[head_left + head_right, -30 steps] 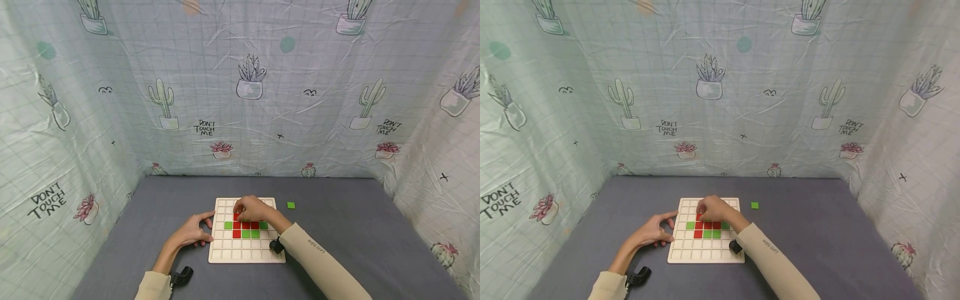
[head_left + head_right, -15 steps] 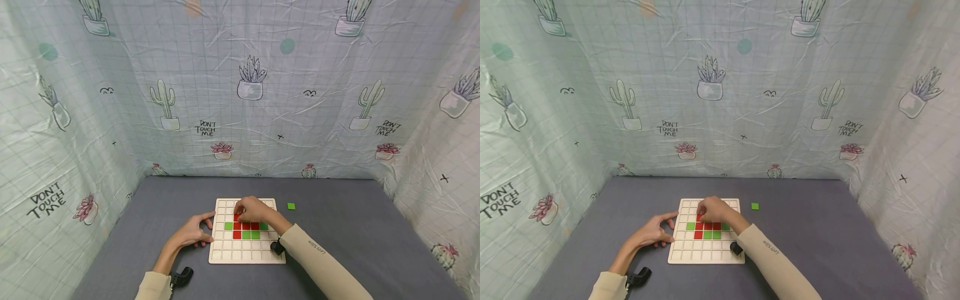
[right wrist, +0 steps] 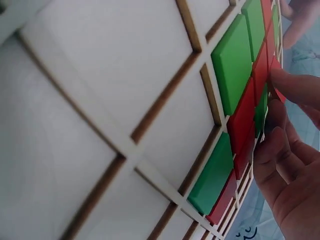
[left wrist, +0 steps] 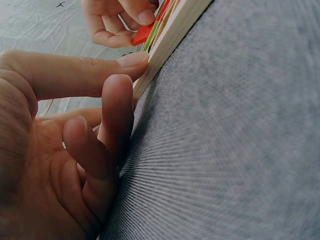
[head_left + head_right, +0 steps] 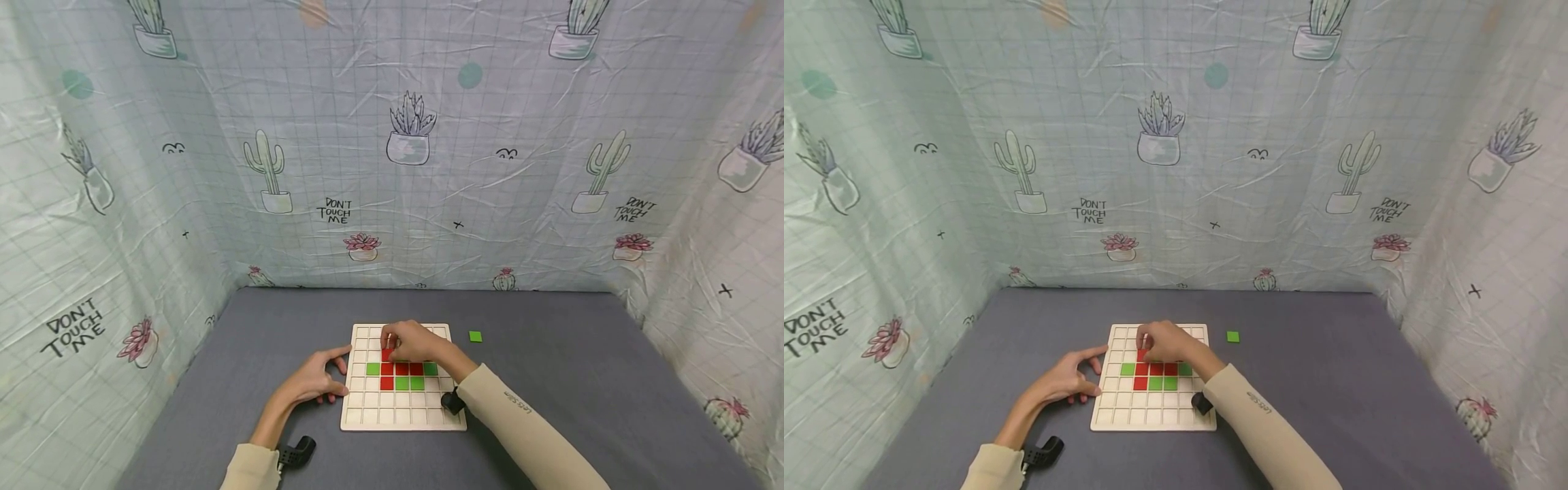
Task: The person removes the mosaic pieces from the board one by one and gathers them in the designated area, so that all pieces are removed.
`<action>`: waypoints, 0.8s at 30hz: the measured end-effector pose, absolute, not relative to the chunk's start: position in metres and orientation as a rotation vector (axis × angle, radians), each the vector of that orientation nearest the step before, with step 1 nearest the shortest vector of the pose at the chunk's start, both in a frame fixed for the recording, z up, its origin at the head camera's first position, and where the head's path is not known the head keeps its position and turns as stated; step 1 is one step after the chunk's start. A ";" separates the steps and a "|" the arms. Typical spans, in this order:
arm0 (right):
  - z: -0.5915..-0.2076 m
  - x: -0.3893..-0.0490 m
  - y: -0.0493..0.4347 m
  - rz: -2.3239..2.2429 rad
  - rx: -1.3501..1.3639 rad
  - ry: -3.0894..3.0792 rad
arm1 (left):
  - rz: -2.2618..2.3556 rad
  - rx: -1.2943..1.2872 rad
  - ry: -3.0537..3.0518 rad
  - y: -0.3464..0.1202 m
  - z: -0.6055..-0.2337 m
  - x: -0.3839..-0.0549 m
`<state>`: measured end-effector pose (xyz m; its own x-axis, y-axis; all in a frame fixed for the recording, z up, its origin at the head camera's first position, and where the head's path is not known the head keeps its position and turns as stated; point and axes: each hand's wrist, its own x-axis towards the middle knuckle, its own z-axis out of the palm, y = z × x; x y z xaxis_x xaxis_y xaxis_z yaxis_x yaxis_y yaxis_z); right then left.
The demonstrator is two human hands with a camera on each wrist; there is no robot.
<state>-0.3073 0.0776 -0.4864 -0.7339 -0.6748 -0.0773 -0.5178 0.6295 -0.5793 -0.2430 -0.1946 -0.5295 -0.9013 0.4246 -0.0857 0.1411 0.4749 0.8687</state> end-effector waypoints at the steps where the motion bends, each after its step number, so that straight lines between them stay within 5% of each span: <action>1: -0.485 -0.307 0.078 -0.784 -0.966 2.559 | 1.395 0.481 2.436 -0.194 -0.529 -0.243; 24: -0.472 -0.303 0.093 -0.825 -1.027 2.555 | 1.379 0.485 2.438 -0.194 -0.525 -0.241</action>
